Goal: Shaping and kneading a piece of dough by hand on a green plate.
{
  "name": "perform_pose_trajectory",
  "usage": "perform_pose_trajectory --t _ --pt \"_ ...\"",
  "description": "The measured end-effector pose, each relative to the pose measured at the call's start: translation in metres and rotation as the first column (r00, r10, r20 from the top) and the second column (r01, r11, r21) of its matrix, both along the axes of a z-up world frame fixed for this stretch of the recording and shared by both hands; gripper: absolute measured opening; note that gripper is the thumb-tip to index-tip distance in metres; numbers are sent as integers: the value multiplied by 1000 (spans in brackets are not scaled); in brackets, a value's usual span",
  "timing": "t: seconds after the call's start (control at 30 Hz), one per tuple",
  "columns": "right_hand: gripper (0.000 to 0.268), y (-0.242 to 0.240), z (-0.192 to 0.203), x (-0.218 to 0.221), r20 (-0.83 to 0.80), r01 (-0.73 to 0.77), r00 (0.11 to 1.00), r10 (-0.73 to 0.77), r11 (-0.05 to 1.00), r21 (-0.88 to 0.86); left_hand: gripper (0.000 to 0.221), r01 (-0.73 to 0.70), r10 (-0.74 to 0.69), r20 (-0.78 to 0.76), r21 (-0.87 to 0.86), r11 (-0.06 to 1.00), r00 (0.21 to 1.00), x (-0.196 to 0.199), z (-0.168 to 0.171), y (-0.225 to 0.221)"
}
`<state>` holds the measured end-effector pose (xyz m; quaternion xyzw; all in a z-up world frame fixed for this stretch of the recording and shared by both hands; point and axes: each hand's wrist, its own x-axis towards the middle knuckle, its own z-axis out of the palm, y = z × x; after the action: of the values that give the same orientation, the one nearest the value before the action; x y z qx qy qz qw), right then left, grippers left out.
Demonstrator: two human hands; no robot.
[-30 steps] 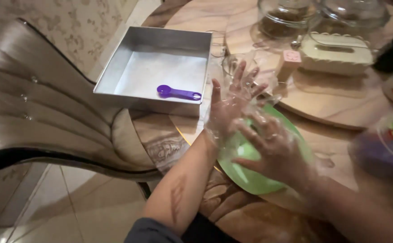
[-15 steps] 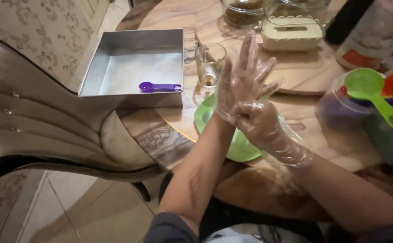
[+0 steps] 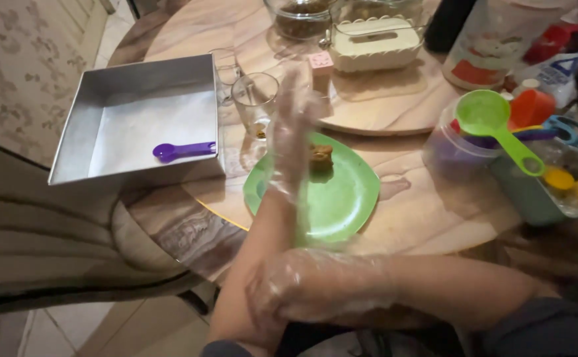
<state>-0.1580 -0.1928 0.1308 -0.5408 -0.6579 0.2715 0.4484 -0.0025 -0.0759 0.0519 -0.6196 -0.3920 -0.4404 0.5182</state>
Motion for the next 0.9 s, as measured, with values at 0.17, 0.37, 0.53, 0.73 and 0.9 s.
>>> perform_pose_trajectory --t 0.17,0.37,0.53,0.73,0.9 --pt "31 -5 -29 17 616 264 536 -578 807 528 64 735 -918 256 -675 55 303 -5 3 0" --pt "49 -8 28 27 664 545 387 -639 740 395 56 641 -946 286 -757 -127 150 -24 19 -13" --pt "54 -7 -4 44 754 636 193 -628 665 391 65 554 -958 116 -831 52 264 -21 14 -16" --pt "36 -5 -2 53 696 593 97 -712 603 533 50 772 -940 251 -636 20 230 -11 -7 -20" --pt "14 -13 3 55 570 650 367 -735 641 408 44 735 -958 176 -676 50 227 9 -28 -23"
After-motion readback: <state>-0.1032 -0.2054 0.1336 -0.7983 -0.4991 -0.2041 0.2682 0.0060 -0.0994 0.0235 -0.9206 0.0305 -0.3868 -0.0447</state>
